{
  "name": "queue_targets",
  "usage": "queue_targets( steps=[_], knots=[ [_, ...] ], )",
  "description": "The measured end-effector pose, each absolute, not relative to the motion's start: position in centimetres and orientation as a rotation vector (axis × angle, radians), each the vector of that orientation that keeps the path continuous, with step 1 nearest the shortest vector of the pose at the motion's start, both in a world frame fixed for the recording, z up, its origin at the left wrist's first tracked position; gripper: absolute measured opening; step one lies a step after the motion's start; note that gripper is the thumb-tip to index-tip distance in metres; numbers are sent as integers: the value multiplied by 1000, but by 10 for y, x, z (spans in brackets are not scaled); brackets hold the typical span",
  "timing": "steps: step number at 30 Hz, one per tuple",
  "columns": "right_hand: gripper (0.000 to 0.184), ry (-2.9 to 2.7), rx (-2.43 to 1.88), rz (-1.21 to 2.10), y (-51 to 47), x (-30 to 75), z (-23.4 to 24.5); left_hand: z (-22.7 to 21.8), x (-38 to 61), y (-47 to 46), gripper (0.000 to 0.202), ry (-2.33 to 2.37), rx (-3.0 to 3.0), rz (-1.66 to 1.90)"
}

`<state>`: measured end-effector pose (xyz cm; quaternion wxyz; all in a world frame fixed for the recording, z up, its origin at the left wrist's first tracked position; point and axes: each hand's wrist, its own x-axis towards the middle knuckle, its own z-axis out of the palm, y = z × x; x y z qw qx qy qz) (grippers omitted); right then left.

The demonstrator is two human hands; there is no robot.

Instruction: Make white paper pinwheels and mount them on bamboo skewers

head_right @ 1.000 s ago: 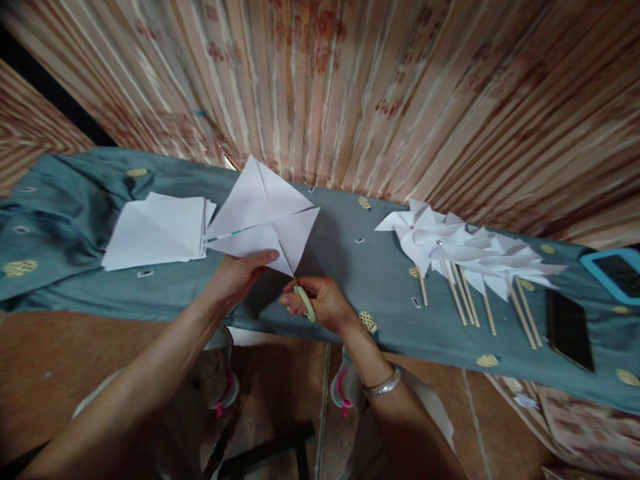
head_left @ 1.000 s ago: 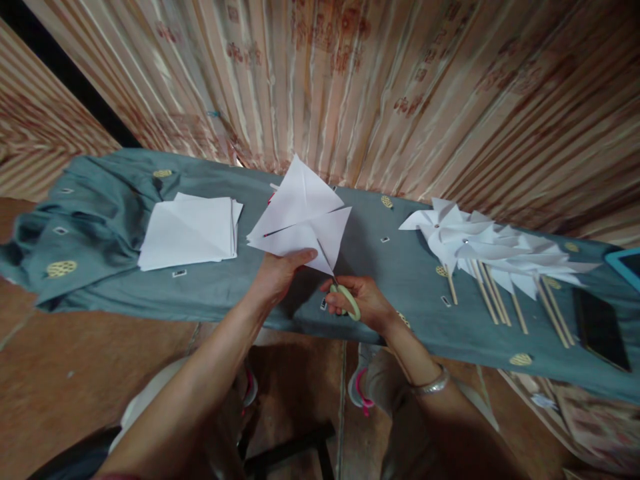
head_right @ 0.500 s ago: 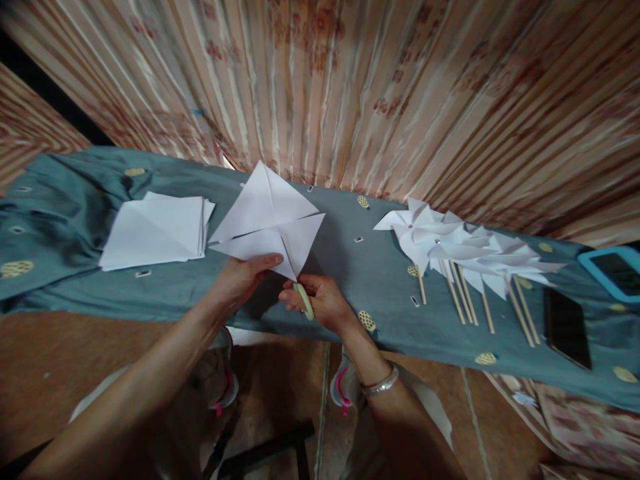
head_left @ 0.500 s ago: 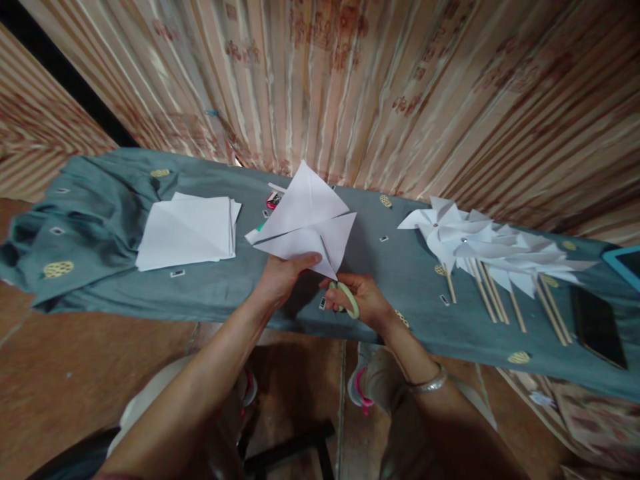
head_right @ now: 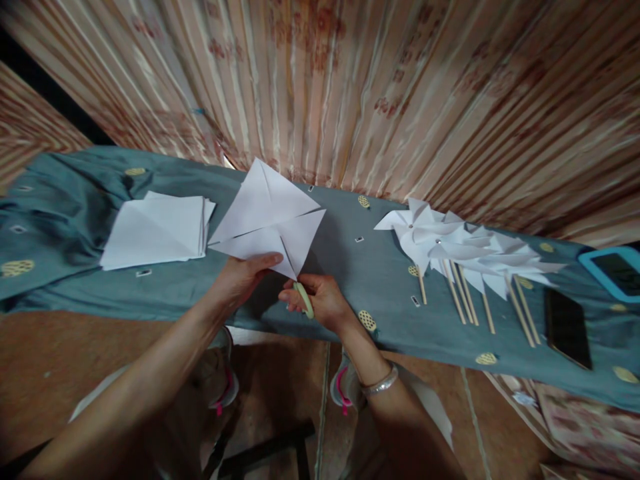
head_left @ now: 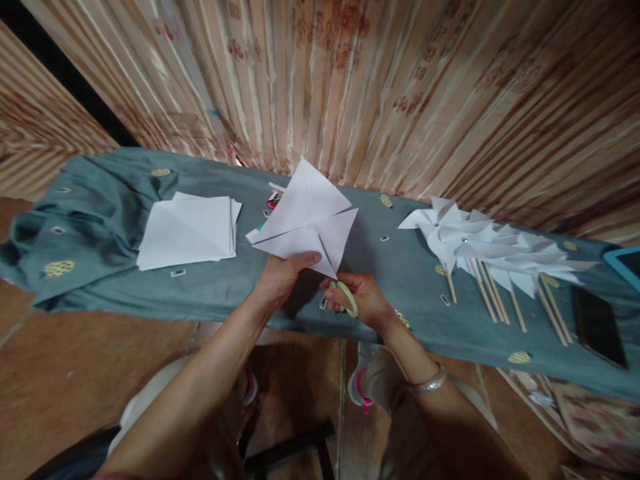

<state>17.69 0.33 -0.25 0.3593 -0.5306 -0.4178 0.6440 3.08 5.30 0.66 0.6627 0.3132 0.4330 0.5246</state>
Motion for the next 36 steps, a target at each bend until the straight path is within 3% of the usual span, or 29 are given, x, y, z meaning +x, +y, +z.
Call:
queue_targets(
  steps=[36],
  knots=[
    [41,-1019,-1360,1640,5,176,-2,0,32,52,31,960,727,1169]
  ],
)
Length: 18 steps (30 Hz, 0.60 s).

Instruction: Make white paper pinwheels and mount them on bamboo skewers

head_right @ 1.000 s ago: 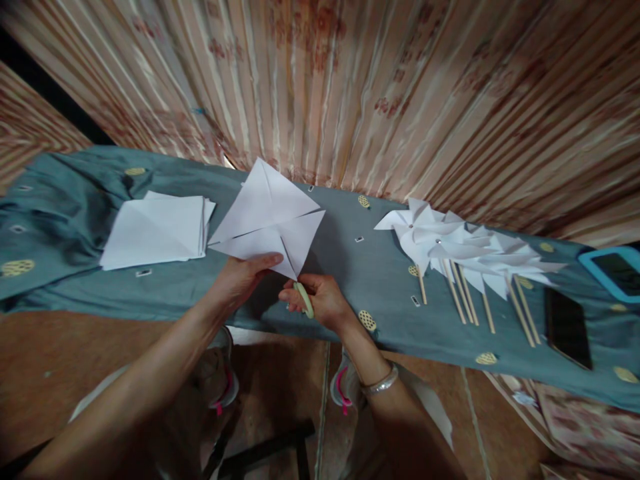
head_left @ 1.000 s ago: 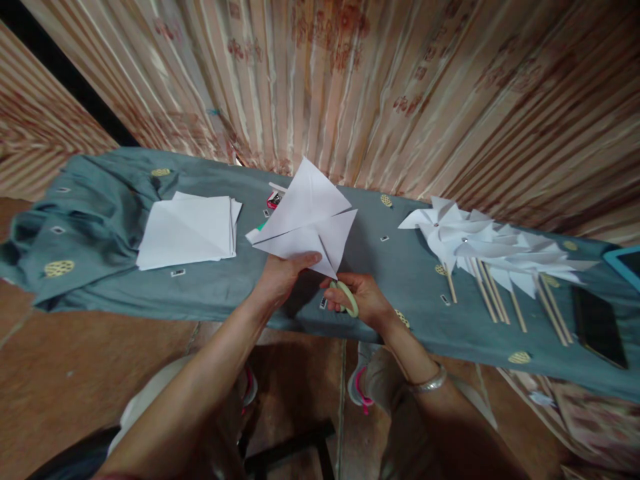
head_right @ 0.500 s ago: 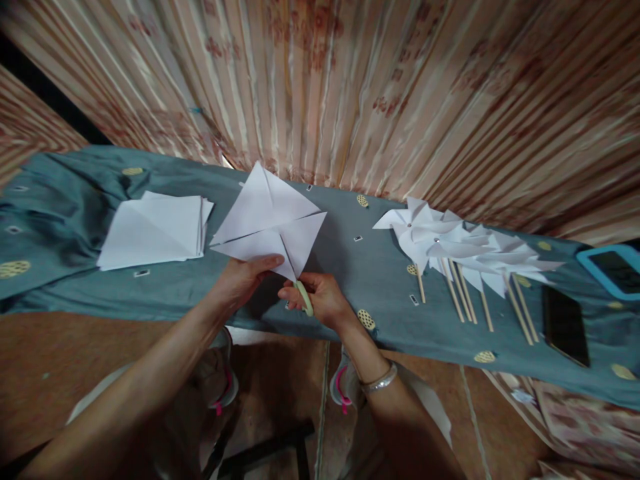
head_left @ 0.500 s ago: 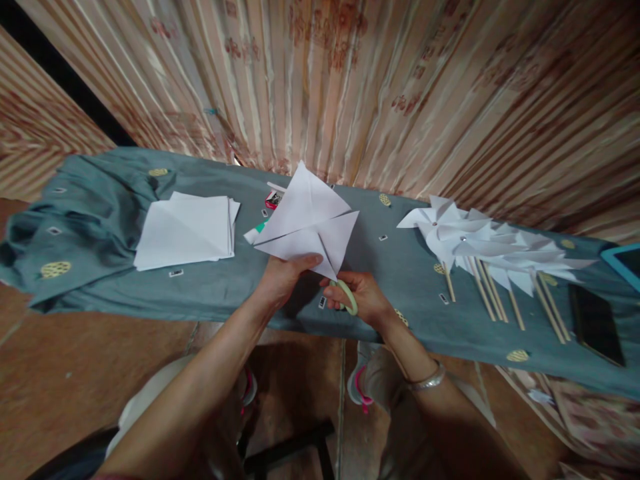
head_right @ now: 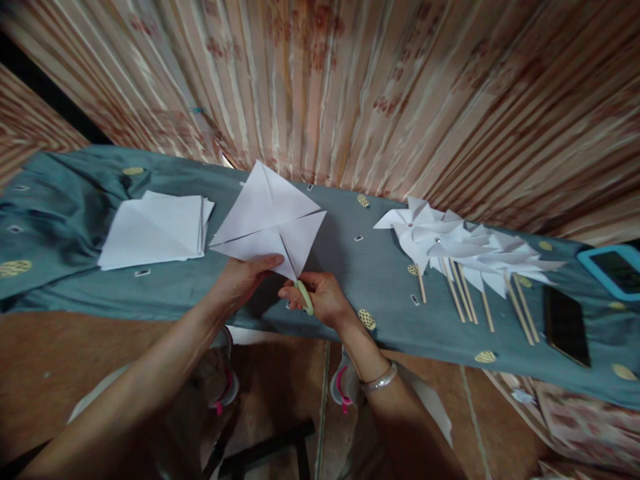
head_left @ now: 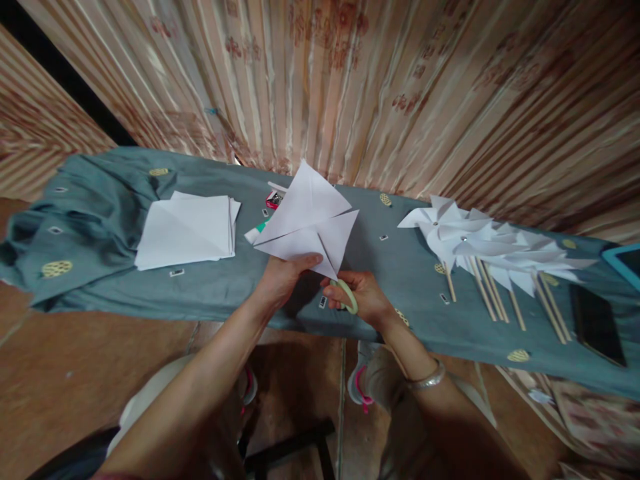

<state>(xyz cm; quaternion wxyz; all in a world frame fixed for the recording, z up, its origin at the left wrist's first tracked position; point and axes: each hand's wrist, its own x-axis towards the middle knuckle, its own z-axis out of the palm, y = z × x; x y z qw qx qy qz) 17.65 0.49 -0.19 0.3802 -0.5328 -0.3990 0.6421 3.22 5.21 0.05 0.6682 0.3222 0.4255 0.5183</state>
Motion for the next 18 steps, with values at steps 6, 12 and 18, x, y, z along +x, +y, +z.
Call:
queue_targets(
  steps=[6,12,18],
  knots=[
    [42,-1026,-1373,1636,5,176,0,0,32,52,30,949,730,1156],
    [40,-1046,-1347,1634,4,177,-3,-2,32,53,32,963,746,1172],
    [40,-1041,-1359,1634,5,177,-2,-1,32,53,31,946,753,1165]
  ],
)
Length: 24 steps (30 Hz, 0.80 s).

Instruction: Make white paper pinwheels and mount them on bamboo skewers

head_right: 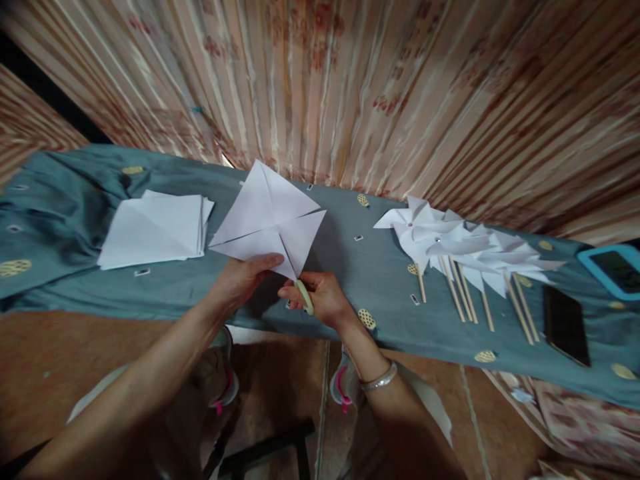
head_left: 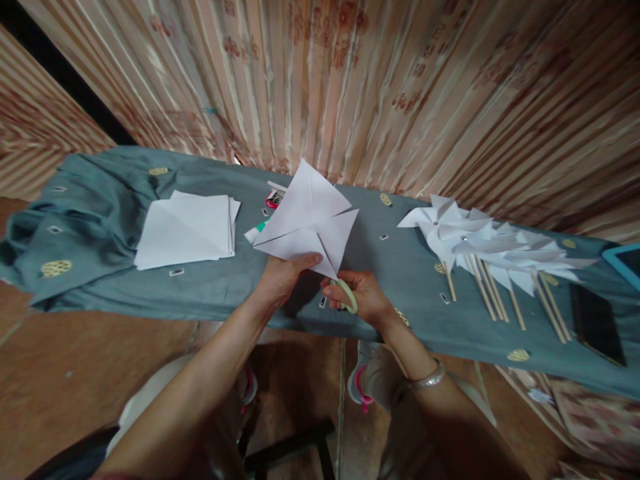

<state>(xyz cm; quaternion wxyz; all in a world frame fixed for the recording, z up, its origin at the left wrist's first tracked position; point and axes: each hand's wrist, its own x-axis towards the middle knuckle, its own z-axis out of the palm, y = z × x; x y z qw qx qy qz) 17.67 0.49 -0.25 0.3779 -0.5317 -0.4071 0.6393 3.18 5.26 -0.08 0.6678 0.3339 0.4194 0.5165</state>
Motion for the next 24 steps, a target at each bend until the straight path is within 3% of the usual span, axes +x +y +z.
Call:
queue_targets(
  steps=[24],
  knots=[
    [42,-1045,-1376,1645,4,176,0,1,32,51,26,951,747,1133]
  ],
)
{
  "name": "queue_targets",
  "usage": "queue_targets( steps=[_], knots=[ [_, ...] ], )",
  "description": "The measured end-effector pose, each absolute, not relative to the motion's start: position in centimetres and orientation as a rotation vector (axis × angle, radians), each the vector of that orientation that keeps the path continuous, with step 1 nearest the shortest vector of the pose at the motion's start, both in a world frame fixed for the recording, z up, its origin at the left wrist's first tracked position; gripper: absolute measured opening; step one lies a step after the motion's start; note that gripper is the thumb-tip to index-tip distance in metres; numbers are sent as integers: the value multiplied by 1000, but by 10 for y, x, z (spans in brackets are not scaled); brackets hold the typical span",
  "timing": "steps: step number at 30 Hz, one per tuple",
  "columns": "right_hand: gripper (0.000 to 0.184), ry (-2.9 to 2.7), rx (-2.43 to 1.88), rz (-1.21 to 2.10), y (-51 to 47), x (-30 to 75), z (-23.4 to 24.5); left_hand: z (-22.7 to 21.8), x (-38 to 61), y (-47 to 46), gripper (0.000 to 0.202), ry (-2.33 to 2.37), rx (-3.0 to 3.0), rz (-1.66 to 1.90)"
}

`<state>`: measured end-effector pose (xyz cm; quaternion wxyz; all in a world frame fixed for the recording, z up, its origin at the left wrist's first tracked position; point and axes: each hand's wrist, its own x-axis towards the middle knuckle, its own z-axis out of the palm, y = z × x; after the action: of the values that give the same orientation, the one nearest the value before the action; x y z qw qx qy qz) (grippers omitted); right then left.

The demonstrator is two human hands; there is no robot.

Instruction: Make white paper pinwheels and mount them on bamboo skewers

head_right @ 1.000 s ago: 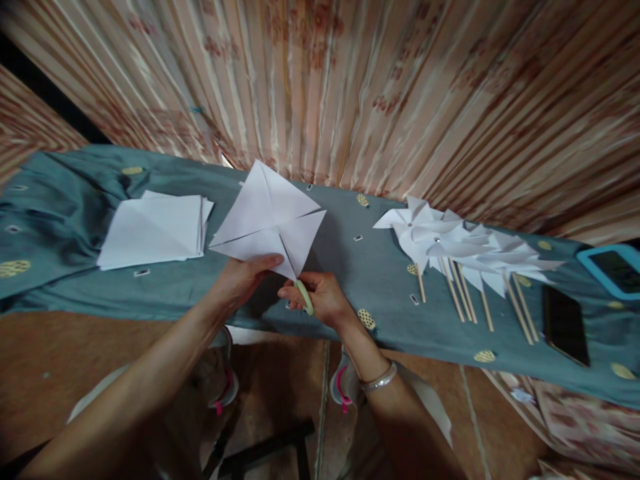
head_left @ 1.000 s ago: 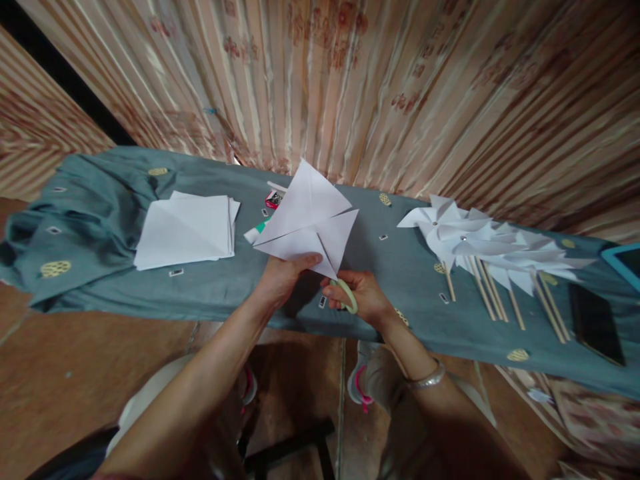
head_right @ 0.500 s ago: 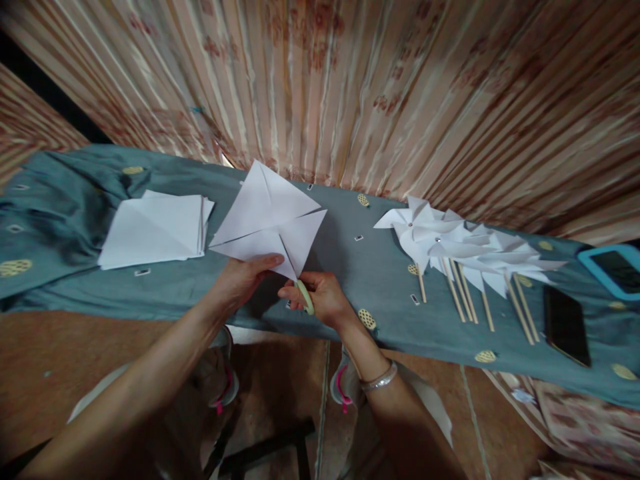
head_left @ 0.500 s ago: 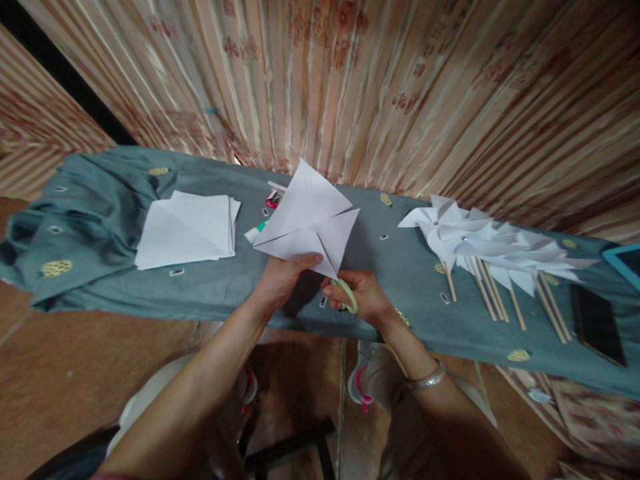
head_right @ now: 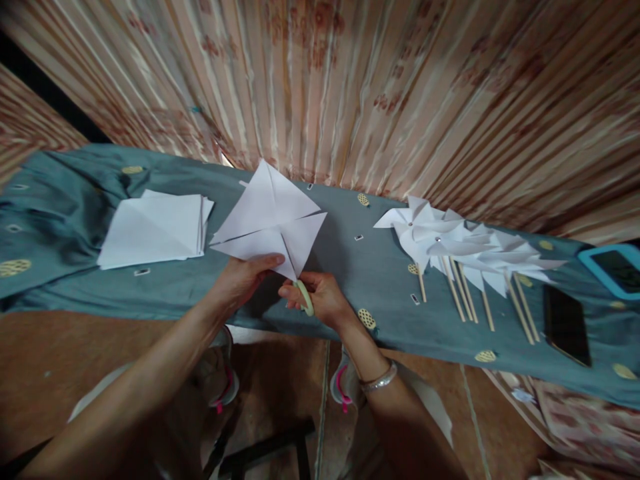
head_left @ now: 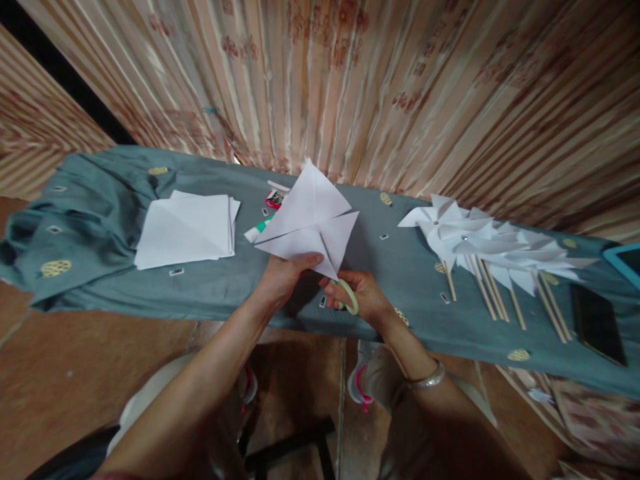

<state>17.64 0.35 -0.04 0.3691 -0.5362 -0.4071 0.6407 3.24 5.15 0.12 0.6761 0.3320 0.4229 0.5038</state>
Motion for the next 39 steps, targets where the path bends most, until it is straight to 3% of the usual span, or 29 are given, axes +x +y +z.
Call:
queue_targets(
  steps=[15,26,39],
  knots=[
    [45,-1129,-1338,1638,4,177,5,6,35,50,33,942,710,1154],
    [44,-1123,-1339,1625,5,176,1,5,33,49,16,921,773,1117],
    [42,-1126,-1362,1638,5,175,2,3,32,50,27,949,750,1155]
  ],
)
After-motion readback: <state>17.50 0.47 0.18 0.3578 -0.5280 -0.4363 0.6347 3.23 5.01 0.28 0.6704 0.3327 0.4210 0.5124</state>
